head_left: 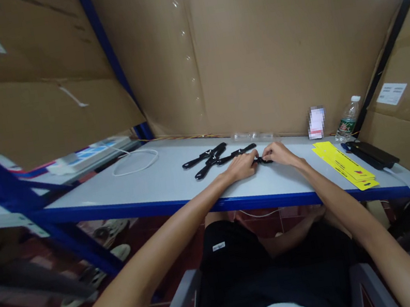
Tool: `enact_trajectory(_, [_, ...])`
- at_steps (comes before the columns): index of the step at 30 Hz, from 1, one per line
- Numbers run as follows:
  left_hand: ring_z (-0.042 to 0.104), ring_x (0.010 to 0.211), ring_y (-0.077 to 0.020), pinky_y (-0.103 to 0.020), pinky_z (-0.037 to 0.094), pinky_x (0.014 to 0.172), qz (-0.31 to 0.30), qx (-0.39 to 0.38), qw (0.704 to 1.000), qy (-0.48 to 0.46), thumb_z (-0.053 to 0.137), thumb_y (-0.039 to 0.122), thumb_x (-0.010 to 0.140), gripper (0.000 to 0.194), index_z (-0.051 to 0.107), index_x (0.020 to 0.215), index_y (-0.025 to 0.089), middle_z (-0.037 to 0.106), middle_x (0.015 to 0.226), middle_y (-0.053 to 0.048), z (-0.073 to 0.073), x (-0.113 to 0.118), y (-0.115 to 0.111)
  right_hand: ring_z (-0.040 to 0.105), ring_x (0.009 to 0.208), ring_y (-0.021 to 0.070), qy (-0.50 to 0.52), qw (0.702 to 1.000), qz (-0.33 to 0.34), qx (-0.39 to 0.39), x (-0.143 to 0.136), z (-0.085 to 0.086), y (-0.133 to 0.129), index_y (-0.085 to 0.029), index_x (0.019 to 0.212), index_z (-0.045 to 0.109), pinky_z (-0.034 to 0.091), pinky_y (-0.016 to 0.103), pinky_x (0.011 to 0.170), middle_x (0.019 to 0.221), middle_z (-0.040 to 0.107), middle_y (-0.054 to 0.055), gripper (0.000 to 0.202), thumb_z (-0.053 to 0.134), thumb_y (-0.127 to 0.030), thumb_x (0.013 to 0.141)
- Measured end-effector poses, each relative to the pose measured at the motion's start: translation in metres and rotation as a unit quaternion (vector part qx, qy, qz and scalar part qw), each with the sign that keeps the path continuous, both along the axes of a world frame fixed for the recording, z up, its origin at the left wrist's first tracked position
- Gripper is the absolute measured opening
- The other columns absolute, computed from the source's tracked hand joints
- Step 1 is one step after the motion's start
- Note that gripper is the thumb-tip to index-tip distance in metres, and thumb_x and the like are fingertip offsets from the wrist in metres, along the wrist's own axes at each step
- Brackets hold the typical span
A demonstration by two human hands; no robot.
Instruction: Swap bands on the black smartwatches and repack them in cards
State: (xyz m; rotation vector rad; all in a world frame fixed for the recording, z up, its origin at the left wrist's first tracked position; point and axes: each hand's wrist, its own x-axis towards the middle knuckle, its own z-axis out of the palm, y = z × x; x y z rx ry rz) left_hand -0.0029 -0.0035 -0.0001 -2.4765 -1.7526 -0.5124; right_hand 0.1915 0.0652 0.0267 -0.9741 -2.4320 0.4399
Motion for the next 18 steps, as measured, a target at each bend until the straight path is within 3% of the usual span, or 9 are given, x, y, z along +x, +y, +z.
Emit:
enact_trajectory(5, [0.071, 0.101, -0.0325, -0.039, 0.050, 0.082, 0.001, 0.001, 1.000, 0.003, 0.050, 0.024, 0.093, 0.039, 0.055, 0.132, 0.021, 0.075, 0.107, -0.012, 0.001, 0.001, -0.002, 0.057, 0.054, 0.0111, 0.078, 0.985, -0.076, -0.134, -0.004, 0.000, -0.001, -0.014, 0.074, 0.075, 0.043, 0.021, 0.055, 0.060, 0.067, 0.000, 0.006, 0.073, -0.010, 0.078])
enact_trajectory(9, [0.071, 0.101, -0.0322, -0.039, 0.051, 0.082, 0.002, -0.002, 1.000, 0.004, 0.051, 0.024, 0.093, 0.038, 0.056, 0.130, 0.021, 0.075, 0.107, -0.012, 0.001, 0.001, -0.002, 0.055, 0.053, 0.0103, 0.100, 0.963, -0.038, -0.247, 0.005, 0.009, 0.001, -0.013, 0.076, 0.076, 0.038, 0.019, 0.045, 0.061, 0.068, 0.002, 0.003, 0.074, -0.011, 0.074])
enact_trajectory(12, [0.071, 0.102, -0.0327, -0.040, 0.051, 0.083, 0.001, -0.003, 1.000, 0.006, 0.051, 0.024, 0.093, 0.039, 0.056, 0.131, 0.020, 0.075, 0.110, -0.013, 0.002, 0.001, -0.002, 0.058, 0.059, 0.0098, 0.095, 0.959, 0.005, -0.268, 0.012, 0.013, 0.004, -0.013, 0.081, 0.078, 0.039, 0.017, 0.047, 0.068, 0.072, 0.002, 0.011, 0.076, -0.011, 0.071])
enact_trajectory(18, [0.071, 0.103, -0.0336, -0.040, 0.051, 0.083, 0.002, -0.006, 1.000, 0.004, 0.050, 0.024, 0.093, 0.039, 0.056, 0.132, 0.021, 0.075, 0.110, -0.013, 0.004, 0.002, -0.004, 0.051, 0.054, 0.0101, 0.070, 0.971, -0.039, -0.227, 0.012, 0.009, 0.007, -0.013, 0.080, 0.078, 0.033, 0.020, 0.047, 0.060, 0.066, 0.000, 0.015, 0.082, -0.021, 0.068])
